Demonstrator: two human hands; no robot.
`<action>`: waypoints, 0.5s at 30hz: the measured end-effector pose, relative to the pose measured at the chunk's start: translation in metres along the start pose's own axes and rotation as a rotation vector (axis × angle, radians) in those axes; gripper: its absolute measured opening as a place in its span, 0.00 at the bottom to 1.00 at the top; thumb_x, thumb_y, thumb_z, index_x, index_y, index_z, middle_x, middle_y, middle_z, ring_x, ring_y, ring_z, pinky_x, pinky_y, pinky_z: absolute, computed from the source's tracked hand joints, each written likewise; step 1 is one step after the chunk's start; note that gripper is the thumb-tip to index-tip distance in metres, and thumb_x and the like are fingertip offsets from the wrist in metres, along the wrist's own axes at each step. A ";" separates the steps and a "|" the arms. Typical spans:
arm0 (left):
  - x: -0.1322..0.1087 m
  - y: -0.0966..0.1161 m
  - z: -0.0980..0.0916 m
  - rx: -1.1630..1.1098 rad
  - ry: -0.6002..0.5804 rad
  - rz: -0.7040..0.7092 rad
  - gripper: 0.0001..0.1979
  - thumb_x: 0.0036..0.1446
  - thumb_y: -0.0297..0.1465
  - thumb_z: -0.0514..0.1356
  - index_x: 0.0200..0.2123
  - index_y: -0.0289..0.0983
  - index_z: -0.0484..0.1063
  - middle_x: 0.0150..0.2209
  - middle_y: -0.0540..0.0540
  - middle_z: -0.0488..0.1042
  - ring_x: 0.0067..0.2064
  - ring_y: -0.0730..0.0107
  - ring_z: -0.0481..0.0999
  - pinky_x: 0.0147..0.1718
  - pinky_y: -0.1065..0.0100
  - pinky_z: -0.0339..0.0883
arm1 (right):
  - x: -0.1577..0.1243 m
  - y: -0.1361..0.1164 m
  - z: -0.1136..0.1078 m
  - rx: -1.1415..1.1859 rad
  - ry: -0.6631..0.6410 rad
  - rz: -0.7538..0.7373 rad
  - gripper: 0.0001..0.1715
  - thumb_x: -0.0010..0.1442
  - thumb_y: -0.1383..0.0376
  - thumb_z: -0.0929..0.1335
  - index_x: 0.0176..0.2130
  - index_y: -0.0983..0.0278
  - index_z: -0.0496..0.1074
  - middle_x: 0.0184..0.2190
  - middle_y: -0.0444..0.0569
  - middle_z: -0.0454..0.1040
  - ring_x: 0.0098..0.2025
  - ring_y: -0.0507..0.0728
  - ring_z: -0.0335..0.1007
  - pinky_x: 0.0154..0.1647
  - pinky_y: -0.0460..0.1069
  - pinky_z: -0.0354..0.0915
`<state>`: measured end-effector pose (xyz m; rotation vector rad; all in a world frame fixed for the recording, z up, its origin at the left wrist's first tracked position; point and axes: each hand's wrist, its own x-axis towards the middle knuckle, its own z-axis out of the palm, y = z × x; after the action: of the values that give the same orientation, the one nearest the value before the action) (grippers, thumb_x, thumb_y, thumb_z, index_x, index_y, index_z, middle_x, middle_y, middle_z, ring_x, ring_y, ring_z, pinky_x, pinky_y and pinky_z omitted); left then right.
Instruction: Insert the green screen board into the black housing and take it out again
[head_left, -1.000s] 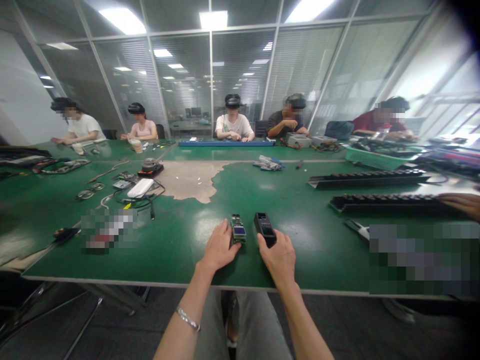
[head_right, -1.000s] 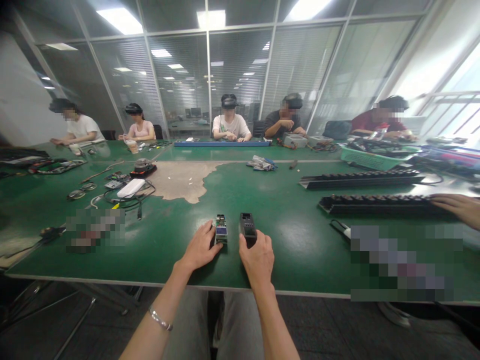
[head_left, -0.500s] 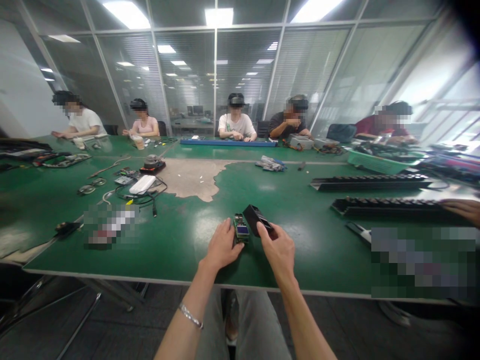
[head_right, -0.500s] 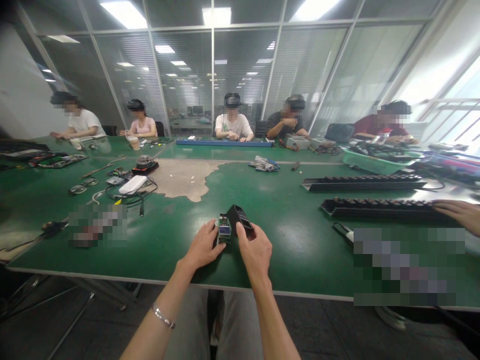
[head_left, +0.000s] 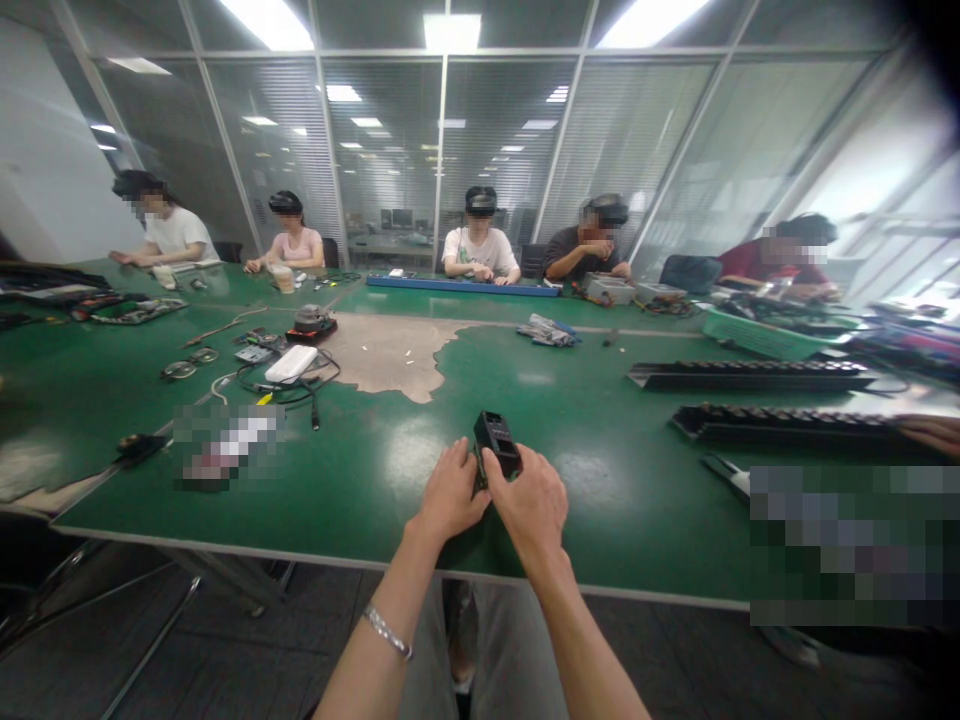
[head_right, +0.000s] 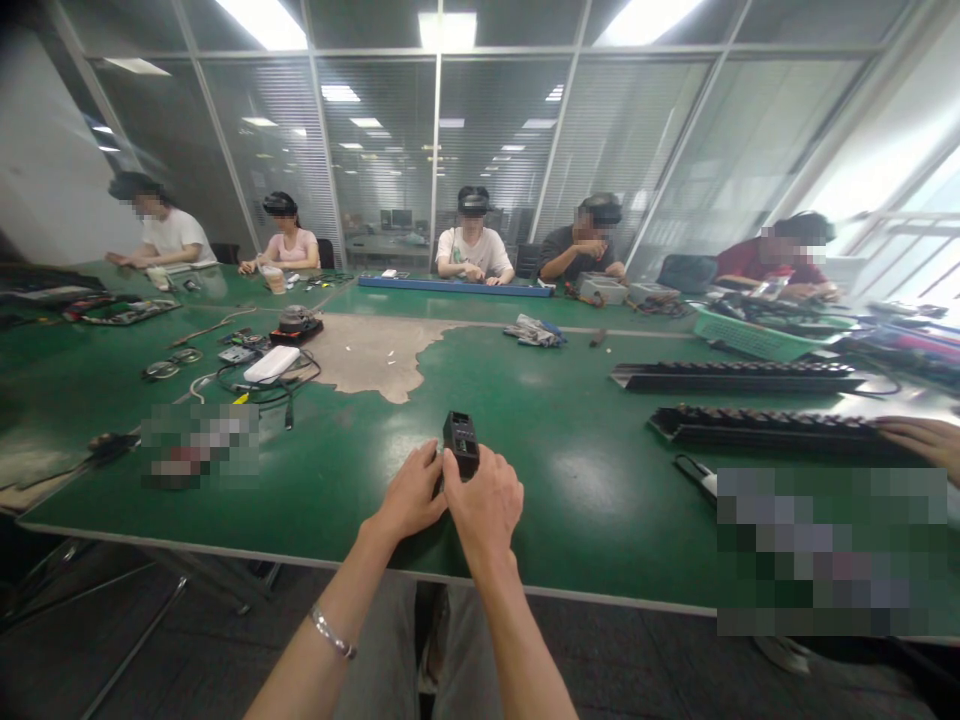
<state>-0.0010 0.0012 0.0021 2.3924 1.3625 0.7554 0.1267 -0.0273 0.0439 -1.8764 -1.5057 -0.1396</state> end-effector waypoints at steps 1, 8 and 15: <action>0.000 0.000 0.000 -0.004 -0.001 0.003 0.26 0.60 0.35 0.57 0.61 0.39 0.61 0.67 0.36 0.58 0.69 0.50 0.54 0.67 0.46 0.47 | -0.002 -0.003 0.000 -0.019 -0.006 -0.003 0.26 0.61 0.46 0.64 0.45 0.65 0.74 0.37 0.55 0.76 0.41 0.62 0.70 0.42 0.53 0.58; 0.001 -0.001 0.002 -0.024 0.005 -0.005 0.22 0.59 0.33 0.56 0.57 0.37 0.64 0.65 0.36 0.61 0.70 0.50 0.52 0.67 0.45 0.47 | -0.009 -0.008 0.001 -0.102 -0.023 -0.035 0.24 0.62 0.47 0.64 0.43 0.63 0.72 0.37 0.55 0.76 0.42 0.63 0.70 0.41 0.53 0.55; 0.003 -0.004 0.006 -0.026 0.034 -0.021 0.24 0.58 0.32 0.56 0.58 0.32 0.61 0.68 0.31 0.55 0.71 0.51 0.49 0.68 0.47 0.46 | -0.012 -0.006 0.003 -0.136 -0.032 -0.033 0.24 0.63 0.47 0.63 0.44 0.63 0.72 0.38 0.56 0.76 0.42 0.64 0.70 0.41 0.54 0.55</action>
<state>0.0011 0.0052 -0.0040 2.3528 1.3800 0.8064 0.1170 -0.0352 0.0384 -1.9698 -1.5842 -0.2335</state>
